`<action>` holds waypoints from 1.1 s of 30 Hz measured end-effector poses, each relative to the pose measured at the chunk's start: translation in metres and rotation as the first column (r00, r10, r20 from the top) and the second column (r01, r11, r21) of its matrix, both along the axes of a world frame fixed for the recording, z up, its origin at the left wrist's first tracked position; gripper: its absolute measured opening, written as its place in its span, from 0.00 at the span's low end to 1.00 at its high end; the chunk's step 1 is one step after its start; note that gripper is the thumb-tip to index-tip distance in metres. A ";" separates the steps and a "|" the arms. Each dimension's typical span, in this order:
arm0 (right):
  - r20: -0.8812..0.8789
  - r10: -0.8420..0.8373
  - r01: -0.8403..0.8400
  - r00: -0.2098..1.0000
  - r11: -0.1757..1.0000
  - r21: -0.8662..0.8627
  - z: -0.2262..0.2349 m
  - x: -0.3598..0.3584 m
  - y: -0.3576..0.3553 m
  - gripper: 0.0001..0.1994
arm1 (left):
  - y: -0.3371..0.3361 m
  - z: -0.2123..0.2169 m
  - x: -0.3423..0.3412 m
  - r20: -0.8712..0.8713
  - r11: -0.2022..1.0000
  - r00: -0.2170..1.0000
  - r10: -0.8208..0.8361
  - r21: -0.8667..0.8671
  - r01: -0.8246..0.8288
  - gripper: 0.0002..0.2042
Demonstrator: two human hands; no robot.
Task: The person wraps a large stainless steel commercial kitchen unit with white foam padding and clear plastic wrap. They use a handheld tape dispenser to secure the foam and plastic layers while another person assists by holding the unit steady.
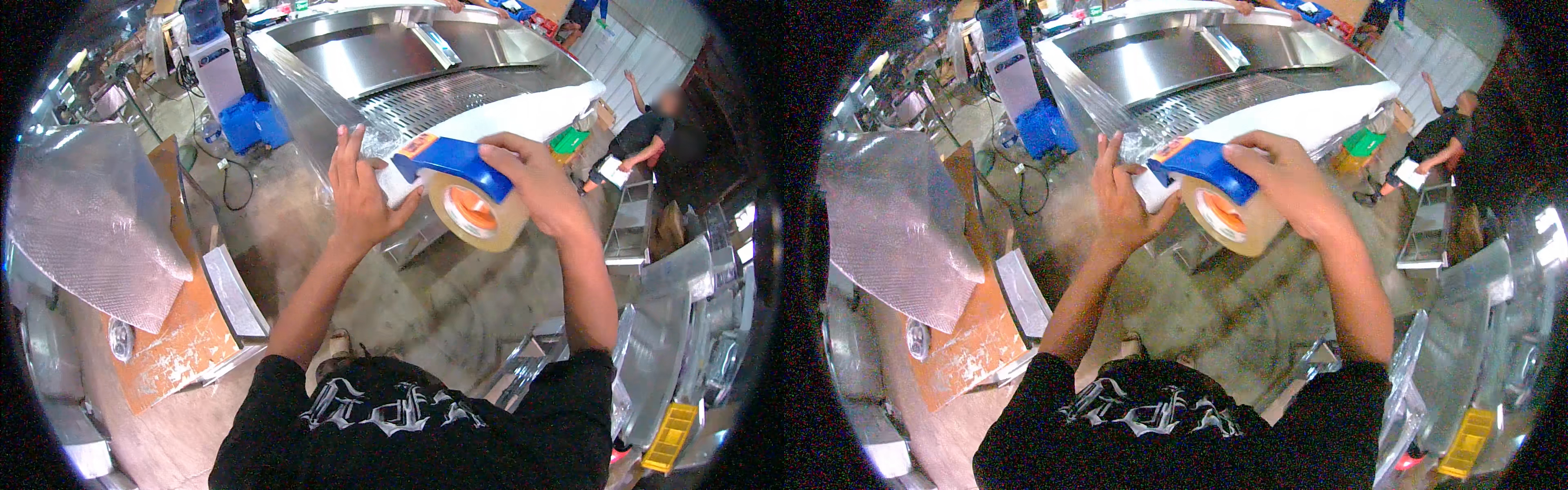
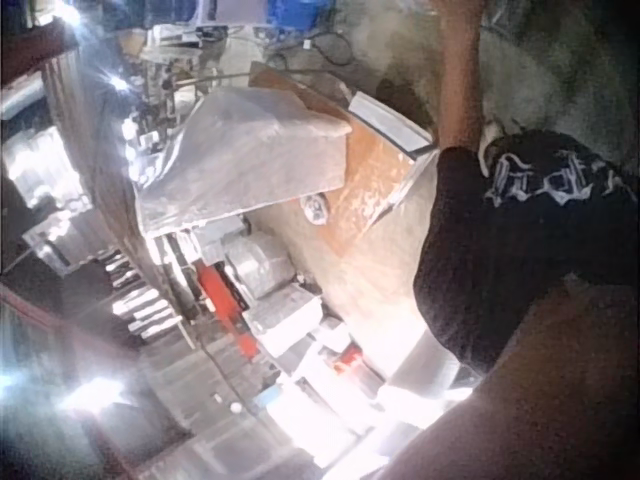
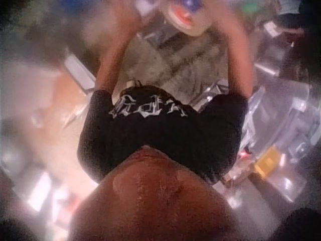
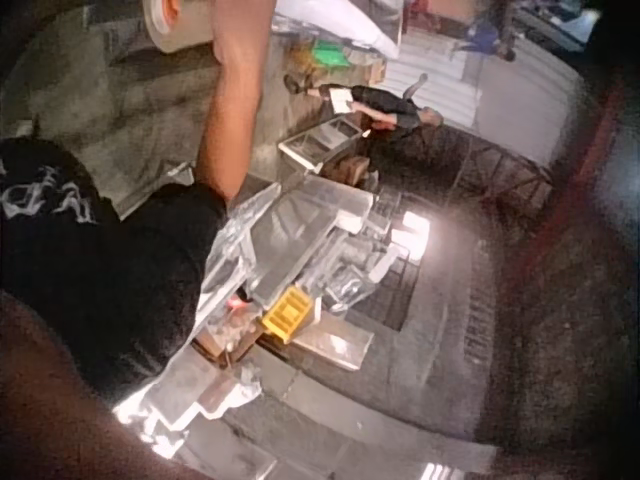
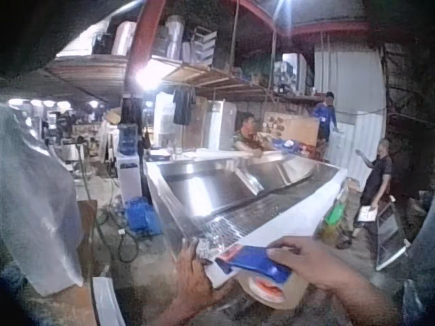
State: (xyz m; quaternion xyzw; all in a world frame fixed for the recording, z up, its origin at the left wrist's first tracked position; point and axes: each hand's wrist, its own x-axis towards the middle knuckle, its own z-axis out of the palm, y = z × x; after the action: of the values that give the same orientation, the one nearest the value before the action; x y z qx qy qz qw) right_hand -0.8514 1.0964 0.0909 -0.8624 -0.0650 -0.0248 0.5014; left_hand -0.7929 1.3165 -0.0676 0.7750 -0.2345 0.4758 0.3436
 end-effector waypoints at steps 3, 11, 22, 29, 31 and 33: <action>-0.018 -0.051 0.052 0.999 0.998 0.045 -0.015 -0.016 -0.010 0.19 | -0.002 -0.007 0.009 -0.023 0.996 0.996 -0.087 -0.021 0.086 0.31; -0.015 -0.042 0.044 0.999 0.986 0.163 -0.029 -0.045 0.004 0.18 | 0.007 -0.008 0.005 -0.154 0.994 0.988 -0.024 0.103 0.040 0.40; 0.002 -0.182 0.179 0.983 0.968 0.177 -0.089 -0.095 -0.026 0.20 | 0.012 0.005 0.014 -0.090 0.961 0.992 -0.090 0.252 0.110 0.35; -0.062 -0.262 0.268 0.963 0.949 0.166 -0.176 -0.084 -0.027 0.23 | 0.014 0.008 0.012 -0.146 0.915 0.987 -0.065 0.385 0.117 0.47; -0.060 -0.219 0.224 0.974 0.969 0.104 -0.192 -0.071 -0.020 0.24 | 0.017 0.014 0.007 -0.198 0.887 0.980 -0.025 0.449 0.113 0.48; -0.063 -0.216 0.224 0.974 0.960 0.167 -0.203 -0.059 -0.012 0.21 | 0.020 0.018 0.004 -0.228 0.851 0.974 0.009 0.513 0.112 0.51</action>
State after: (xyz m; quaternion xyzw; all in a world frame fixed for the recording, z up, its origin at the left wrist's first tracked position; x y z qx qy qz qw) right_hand -0.9108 1.0841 -0.1118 -0.8177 0.0447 -0.0668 0.5700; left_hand -0.7887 1.3368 -0.0498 0.8806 -0.3360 0.2952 0.1566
